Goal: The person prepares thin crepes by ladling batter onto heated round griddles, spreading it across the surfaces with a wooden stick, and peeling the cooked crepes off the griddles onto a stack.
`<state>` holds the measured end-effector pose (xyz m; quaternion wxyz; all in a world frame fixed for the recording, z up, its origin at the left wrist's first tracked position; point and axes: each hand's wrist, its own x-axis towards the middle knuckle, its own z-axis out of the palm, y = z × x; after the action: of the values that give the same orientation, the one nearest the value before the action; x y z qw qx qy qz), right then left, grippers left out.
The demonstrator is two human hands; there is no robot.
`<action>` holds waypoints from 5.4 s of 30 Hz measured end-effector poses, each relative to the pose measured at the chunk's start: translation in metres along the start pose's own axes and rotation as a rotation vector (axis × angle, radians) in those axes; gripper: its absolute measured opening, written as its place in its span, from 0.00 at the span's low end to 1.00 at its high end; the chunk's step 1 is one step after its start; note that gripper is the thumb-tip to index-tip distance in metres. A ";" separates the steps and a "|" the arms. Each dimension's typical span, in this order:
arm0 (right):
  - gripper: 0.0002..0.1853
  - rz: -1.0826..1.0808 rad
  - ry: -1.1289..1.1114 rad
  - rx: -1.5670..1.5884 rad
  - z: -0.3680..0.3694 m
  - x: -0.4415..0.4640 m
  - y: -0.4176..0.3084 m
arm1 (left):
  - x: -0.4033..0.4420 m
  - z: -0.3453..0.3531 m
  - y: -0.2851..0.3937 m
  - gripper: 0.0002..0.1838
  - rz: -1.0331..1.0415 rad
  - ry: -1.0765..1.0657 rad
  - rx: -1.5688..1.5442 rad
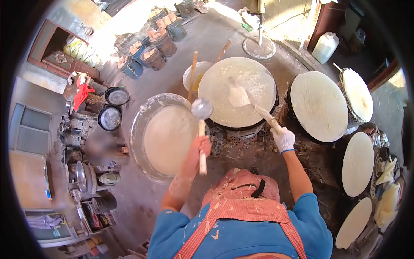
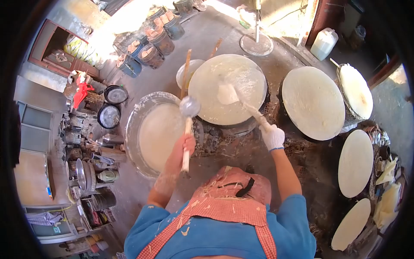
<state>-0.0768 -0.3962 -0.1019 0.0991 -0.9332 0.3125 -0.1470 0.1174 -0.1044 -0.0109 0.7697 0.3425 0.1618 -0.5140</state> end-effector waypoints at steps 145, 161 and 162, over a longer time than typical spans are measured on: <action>0.21 1.517 0.321 -0.348 -0.179 -0.601 0.177 | -0.041 0.163 -0.489 0.12 -1.896 0.276 0.841; 0.08 0.962 0.163 -0.437 -0.306 -0.574 0.354 | 0.019 0.231 -0.564 0.12 -1.996 0.349 1.090; 0.08 0.949 0.226 -0.462 -0.319 -0.573 0.360 | 0.021 0.234 -0.569 0.12 -2.005 0.323 1.107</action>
<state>-0.8199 -0.3570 -0.0246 -0.0874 -0.6654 0.7327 -0.1131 -0.4116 -0.4156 -0.0621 -0.2688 0.4122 0.2103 -0.8447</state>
